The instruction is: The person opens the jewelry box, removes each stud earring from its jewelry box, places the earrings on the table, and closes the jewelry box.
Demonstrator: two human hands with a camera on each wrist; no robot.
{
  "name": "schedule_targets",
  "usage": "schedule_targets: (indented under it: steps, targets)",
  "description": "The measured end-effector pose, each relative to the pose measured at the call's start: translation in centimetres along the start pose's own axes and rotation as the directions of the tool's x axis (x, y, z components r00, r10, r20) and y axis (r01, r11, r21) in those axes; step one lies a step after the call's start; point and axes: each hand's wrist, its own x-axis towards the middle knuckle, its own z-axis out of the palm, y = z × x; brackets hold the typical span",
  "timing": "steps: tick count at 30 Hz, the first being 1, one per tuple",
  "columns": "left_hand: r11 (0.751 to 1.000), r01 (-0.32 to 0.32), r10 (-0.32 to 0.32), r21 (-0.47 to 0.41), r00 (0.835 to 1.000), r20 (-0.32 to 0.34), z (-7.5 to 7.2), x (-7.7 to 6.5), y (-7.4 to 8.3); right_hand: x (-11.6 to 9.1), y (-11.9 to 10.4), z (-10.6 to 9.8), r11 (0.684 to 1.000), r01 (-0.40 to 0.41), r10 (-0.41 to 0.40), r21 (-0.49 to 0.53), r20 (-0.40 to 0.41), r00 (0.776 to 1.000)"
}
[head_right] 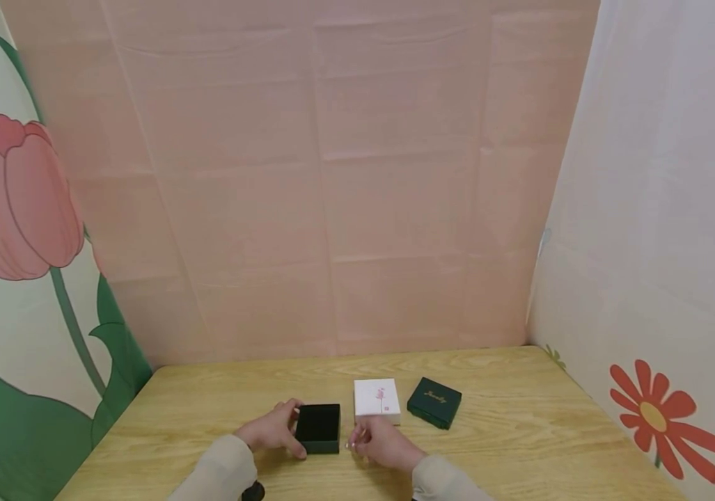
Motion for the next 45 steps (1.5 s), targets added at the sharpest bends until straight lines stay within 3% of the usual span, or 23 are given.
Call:
schedule_targets:
  steps: [26, 45]
  targets:
    - [1.0, 0.004, -0.004, -0.005, 1.0, 0.006, -0.03, -0.12, 0.24, -0.21, 0.15, -0.15, 0.995, -0.069, 0.065, -0.065, -0.051, 0.997]
    - [1.0, -0.008, 0.008, 0.029, 1.0, 0.001, 0.03, -0.2, 0.34, 0.11, -0.15, -0.04, 0.994, -0.077, 0.075, -0.075, -0.028, 0.997]
